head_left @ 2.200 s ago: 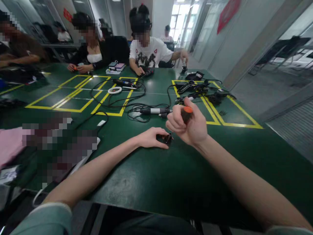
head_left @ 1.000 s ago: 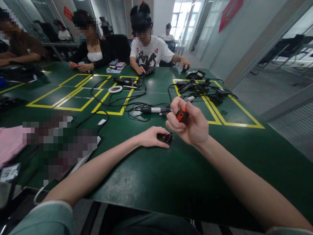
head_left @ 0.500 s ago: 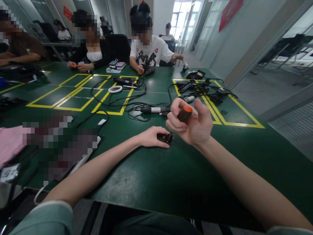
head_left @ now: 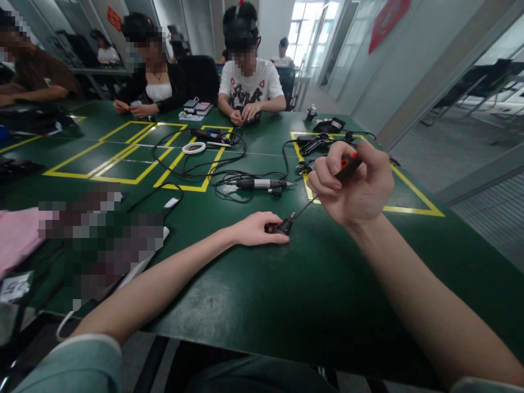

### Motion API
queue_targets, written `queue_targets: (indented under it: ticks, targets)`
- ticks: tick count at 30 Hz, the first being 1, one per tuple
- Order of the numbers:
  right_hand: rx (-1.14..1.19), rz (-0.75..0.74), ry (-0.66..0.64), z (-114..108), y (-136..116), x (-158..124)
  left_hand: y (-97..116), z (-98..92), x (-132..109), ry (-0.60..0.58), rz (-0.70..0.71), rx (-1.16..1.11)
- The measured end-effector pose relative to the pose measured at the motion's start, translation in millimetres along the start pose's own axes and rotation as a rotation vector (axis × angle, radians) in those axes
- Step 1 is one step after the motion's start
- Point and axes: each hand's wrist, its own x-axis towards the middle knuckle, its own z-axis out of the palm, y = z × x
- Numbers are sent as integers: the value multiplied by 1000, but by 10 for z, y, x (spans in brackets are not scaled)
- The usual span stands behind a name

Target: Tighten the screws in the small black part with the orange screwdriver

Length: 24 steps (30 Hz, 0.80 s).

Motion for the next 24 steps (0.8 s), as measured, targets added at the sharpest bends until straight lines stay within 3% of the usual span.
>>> queue_targets:
  ticks: [3,9,13,24]
  targets:
    - [-396,15,-43,-41,-34,-5,10,6,4,11,-15,33]
    - [-1154,287,-381,-127,117,40,-31,-31,-12,22,-50,-175]
    - [-1127,405,-547,-159,290,61,-119,-74,2,140,-73,-208]
    - [-934,485,-649,-128,418,50,-103,-92,6,158,-39,-112]
